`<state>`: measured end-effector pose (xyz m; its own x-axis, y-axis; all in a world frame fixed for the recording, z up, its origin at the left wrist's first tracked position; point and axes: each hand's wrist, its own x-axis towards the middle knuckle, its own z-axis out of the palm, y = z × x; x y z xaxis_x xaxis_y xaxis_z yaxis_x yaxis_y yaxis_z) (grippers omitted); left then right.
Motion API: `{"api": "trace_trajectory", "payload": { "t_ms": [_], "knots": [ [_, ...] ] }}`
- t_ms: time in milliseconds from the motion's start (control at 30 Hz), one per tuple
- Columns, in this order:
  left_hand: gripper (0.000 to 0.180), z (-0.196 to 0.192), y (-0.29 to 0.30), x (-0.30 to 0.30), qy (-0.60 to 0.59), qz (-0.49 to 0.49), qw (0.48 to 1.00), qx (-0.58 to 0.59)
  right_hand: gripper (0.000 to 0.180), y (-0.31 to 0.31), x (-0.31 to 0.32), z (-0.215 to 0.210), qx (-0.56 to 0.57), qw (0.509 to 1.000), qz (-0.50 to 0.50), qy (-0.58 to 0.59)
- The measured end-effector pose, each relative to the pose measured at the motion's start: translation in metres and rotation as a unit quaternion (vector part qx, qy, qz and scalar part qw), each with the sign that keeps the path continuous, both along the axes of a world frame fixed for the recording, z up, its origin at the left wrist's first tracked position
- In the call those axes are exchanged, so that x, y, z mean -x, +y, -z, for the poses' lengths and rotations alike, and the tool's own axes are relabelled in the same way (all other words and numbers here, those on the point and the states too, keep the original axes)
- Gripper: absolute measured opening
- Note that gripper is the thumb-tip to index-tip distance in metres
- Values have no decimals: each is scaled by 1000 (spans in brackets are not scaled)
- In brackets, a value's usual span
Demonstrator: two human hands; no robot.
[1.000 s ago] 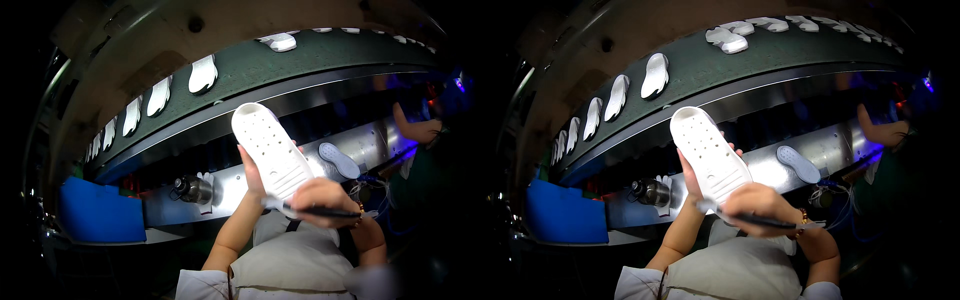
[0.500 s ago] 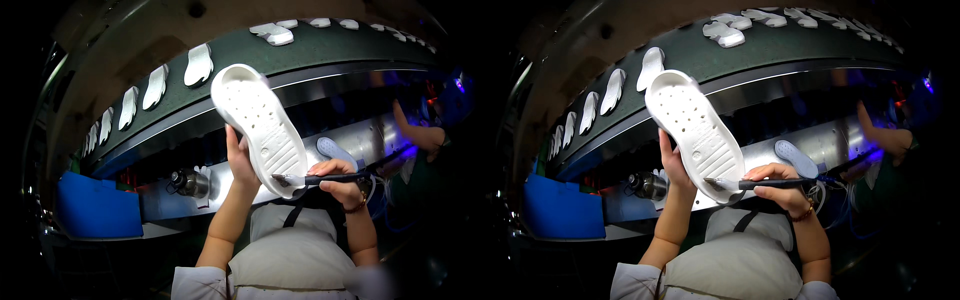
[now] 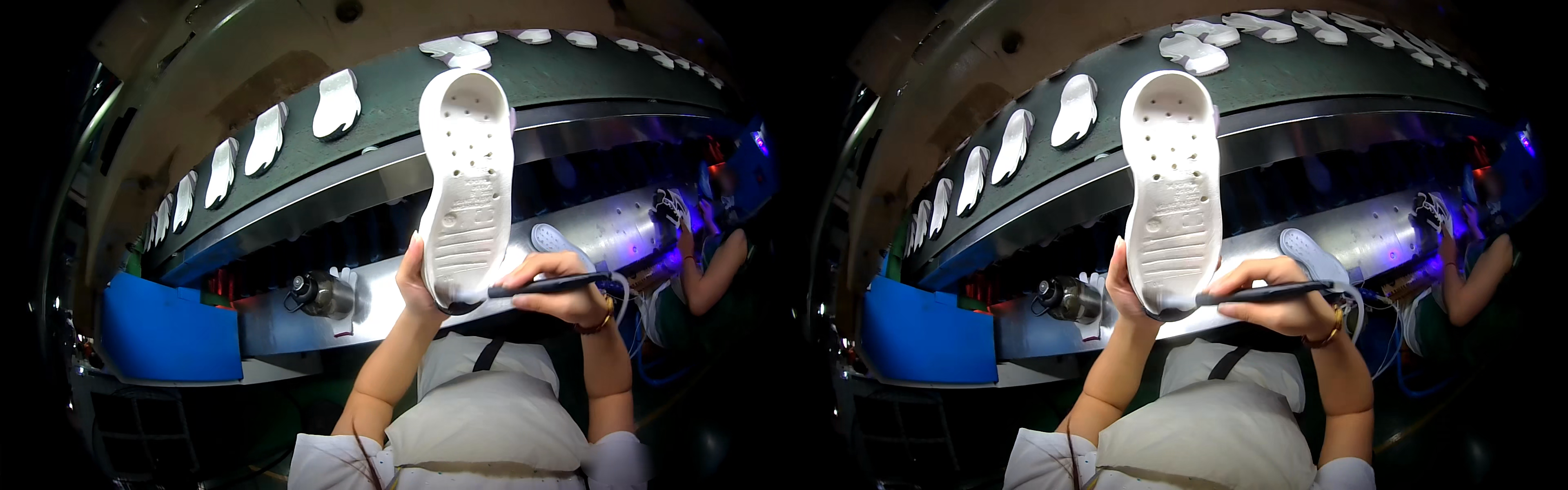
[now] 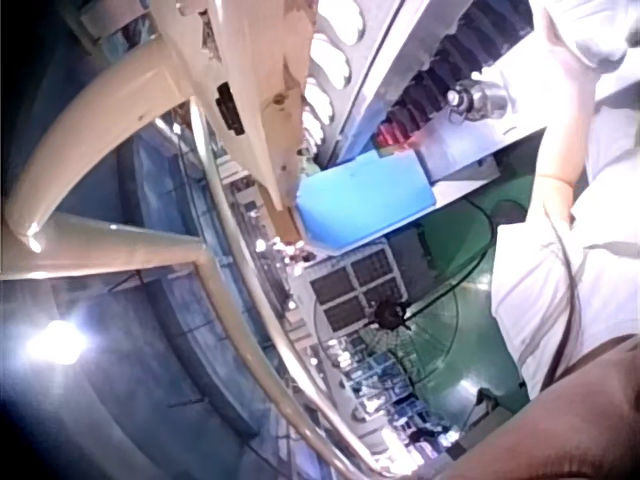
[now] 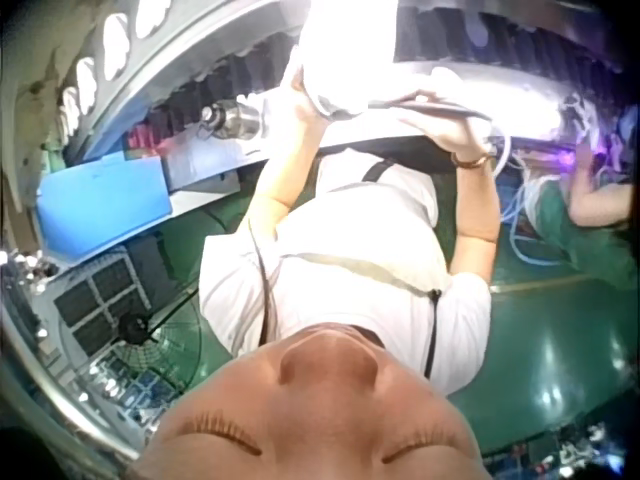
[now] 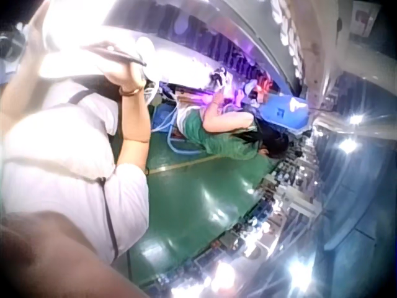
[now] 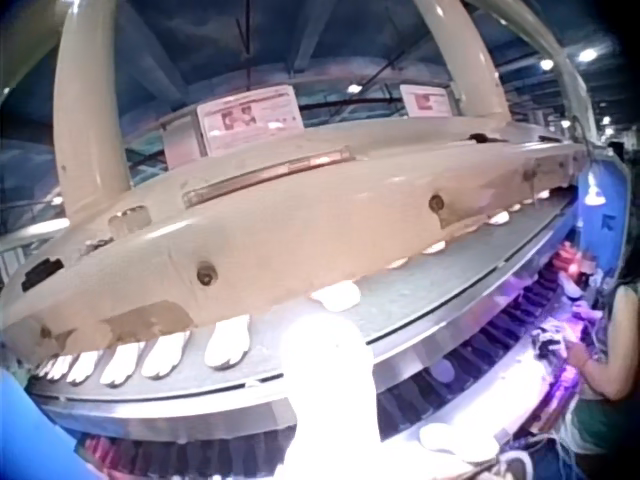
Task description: The person repeatedly picks white slipper soles from a conveyor belt and uses a handheld tool to scrape or trim the bottom surface. The person flips each sole to work different areas, then places it back on the belt. Another worker is visible nearby performing a similar task.
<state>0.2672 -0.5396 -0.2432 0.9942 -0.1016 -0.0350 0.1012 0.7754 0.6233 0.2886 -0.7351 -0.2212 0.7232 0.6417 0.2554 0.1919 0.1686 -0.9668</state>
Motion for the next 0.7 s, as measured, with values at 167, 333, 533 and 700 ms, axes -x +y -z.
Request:
{"api": "trace_trajectory", "payload": {
  "t_ms": [167, 333, 533, 700],
  "knots": [
    [50, -16, 12, -3, 20, 102, 992, -77, 17, -15, -15, -28, 49, 990, -125, -50],
    [54, -37, 5, -14, 98, 233, 950, -183, 17, -8, -13, -13, 46, 979, -169, -105],
    [52, -36, 7, -20, 204, 319, 891, -252, 19, -24, -20, -24, 81, 977, -179, -79],
    [51, -43, 2, -22, 194, 340, 843, -370, 14, -32, -19, -24, 256, 924, -230, -168]
  ]
}}
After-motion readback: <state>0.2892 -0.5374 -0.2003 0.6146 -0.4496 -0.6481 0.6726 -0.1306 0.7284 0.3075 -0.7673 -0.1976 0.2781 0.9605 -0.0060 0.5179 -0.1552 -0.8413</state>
